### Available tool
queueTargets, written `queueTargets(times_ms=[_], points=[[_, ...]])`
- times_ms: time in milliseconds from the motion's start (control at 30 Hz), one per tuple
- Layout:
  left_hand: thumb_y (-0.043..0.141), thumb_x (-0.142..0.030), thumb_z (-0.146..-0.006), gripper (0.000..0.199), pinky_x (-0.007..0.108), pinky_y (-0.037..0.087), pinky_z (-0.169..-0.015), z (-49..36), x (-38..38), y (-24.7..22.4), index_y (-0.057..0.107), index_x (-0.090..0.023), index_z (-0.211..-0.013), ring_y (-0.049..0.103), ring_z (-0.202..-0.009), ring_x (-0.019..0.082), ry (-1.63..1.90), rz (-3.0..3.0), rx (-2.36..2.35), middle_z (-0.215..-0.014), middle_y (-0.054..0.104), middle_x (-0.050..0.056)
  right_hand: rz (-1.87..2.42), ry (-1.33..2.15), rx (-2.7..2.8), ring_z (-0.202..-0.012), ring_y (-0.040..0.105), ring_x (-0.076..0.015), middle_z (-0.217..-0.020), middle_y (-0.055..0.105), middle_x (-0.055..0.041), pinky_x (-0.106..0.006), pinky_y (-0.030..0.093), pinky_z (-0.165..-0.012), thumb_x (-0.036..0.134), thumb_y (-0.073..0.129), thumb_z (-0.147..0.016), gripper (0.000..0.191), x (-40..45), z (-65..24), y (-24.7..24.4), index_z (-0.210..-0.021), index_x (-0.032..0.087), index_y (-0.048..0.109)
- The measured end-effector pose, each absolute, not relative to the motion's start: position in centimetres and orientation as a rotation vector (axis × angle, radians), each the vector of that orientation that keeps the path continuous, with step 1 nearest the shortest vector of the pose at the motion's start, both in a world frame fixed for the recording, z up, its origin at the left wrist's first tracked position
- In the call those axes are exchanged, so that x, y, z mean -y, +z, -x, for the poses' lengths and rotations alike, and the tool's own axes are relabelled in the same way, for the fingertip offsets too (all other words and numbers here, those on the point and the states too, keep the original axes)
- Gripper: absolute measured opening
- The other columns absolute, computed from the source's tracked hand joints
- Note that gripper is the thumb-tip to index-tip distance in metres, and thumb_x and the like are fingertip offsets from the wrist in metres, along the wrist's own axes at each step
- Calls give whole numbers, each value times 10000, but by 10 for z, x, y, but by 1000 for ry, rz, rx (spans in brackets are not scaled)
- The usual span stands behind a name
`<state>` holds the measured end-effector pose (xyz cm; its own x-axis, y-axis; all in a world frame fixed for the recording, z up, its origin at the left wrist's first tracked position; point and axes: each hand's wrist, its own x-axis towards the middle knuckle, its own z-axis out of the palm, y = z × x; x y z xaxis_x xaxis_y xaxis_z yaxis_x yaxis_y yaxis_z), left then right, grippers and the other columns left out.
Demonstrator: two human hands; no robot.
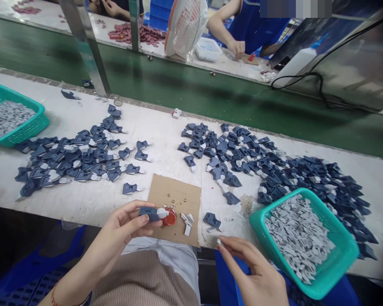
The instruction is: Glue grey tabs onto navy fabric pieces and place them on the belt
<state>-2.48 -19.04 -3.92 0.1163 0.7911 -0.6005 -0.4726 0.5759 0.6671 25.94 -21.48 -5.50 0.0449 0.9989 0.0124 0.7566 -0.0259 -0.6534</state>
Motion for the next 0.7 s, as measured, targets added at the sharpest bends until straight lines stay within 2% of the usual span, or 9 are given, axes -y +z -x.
queueTargets(times_ms=[67,133,200,300,400,500,633,700], points=[[740,-261,-823,203,180,572,-664,28,191,-40,737,-204,-1018,739,-878,188,923,-275,-1070,-871,782,51,1743,724,1779,-836,708,-195,-930,727,-43,-269,574,-753,351,653,-861,139,206,-242,-47,-860,240,737],[753,-225,-812,228,161,575,-648,30,192,-41,741,-196,-1038,741,-872,178,918,-213,-1052,-866,783,50,1632,807,1838,-857,697,-192,-919,716,-42,-268,564,-754,307,644,-873,109,195,-220,-39,-858,246,733],[757,-194,-805,227,160,586,-700,31,194,-43,748,-190,-1032,733,-941,183,949,-148,-1031,-976,781,54,1531,880,1911,-839,684,-185,-914,701,-46,-269,554,-733,274,623,-891,110,183,-199,-34,-878,243,728],[736,-249,-829,195,190,597,-777,33,199,-46,754,-169,-1006,708,-1042,219,1003,-80,-967,-1074,763,76,1458,947,2002,-846,667,-185,-913,682,-55,-275,541,-719,238,578,-920,138,169,-177,-29,-904,231,715],[708,-287,-853,174,210,600,-791,35,202,-49,753,-143,-940,703,-1054,241,1022,-30,-932,-1039,764,92,1441,940,2091,-853,659,-189,-903,669,-55,-286,536,-724,205,549,-930,160,162,-167,-29,-908,224,706],[716,-183,-833,83,213,592,-803,35,202,-48,730,-145,-906,710,-1035,233,999,13,-925,-1002,764,77,1414,879,2177,-838,658,-190,-877,660,-50,-299,534,-726,183,535,-930,172,159,-164,-30,-886,218,697],[702,-79,-805,279,261,594,-797,34,199,-45,678,-193,-1059,731,-967,225,969,54,-910,-970,752,42,1407,851,2228,-799,660,-185,-848,653,-43,-289,534,-685,176,526,-927,190,157,-164,-29,-839,224,688],[710,-64,-787,294,270,586,-808,32,198,-45,682,-186,-1053,735,-937,217,965,50,-909,-966,746,43,1420,841,2239,-778,657,-182,-836,648,-41,-285,531,-670,186,527,-931,195,156,-164,-28,-830,225,688]])
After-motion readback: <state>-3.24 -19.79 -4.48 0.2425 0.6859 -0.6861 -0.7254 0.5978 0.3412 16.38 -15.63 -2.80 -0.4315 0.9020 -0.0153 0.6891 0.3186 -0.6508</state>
